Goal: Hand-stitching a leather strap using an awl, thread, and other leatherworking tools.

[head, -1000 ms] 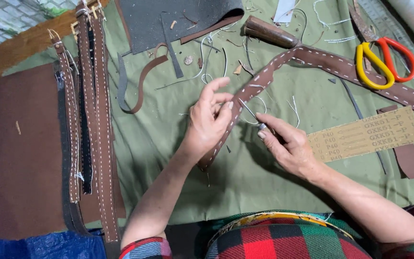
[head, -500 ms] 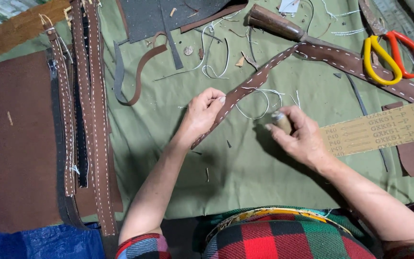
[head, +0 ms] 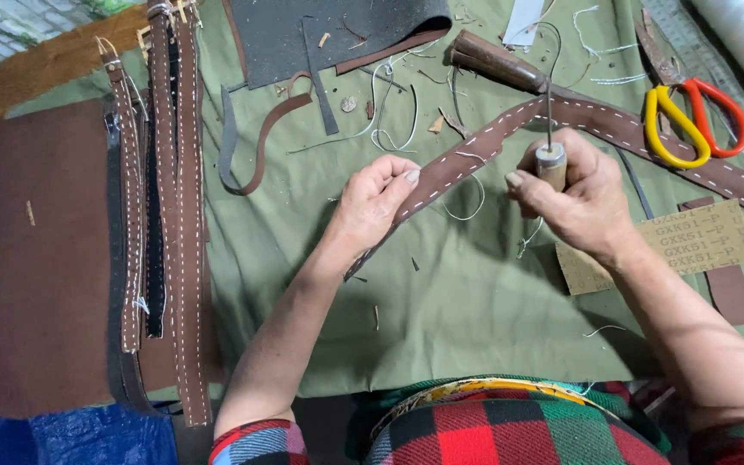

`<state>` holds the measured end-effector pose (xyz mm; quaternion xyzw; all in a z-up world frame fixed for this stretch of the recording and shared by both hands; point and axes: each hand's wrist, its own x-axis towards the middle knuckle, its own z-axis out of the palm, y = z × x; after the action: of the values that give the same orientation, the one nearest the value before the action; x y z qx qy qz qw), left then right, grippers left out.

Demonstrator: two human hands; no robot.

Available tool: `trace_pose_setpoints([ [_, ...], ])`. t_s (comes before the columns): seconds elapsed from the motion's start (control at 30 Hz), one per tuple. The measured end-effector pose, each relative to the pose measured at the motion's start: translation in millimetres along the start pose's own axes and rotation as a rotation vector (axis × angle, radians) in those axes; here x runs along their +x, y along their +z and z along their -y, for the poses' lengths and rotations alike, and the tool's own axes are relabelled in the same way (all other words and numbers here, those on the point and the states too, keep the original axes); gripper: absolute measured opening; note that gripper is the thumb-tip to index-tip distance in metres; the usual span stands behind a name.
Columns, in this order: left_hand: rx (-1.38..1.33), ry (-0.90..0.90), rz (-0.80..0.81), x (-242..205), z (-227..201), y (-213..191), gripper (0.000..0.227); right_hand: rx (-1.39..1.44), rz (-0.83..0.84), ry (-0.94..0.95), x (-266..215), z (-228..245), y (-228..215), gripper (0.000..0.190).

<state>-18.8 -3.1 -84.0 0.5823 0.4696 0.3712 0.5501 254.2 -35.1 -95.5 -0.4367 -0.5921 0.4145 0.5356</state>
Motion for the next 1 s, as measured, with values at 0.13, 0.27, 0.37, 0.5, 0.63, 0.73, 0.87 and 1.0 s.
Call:
trace_pose_setpoints([
  [0.13,0.18,-0.216,-0.043,-10,-17,17,0.019,-0.196,0.065,-0.154,19,27,-17,0.019],
  [0.27,0.372,0.265,0.027,-23,-7,29,0.016,-0.48,0.244,0.004,56,107,-11,0.021],
  [0.37,0.645,0.553,0.026,-33,-13,35,0.014,-0.473,0.496,0.36,73,113,11,0.031],
  [0.5,0.931,0.753,0.013,-45,-8,36,0.014,-0.369,0.689,0.746,69,83,21,0.055],
  [0.63,0.963,0.785,0.026,-47,-3,37,0.015,-0.181,0.654,0.868,54,66,25,0.032],
  [0.73,0.982,0.852,0.043,-49,-2,42,0.015,0.096,0.525,0.864,42,33,34,0.028],
  [0.87,0.925,0.856,0.026,-51,9,47,0.014,0.329,0.356,0.671,51,41,35,0.018],
  [1.0,0.754,0.763,0.099,-57,1,48,0.004,0.44,0.35,0.412,95,82,17,0.004],
])
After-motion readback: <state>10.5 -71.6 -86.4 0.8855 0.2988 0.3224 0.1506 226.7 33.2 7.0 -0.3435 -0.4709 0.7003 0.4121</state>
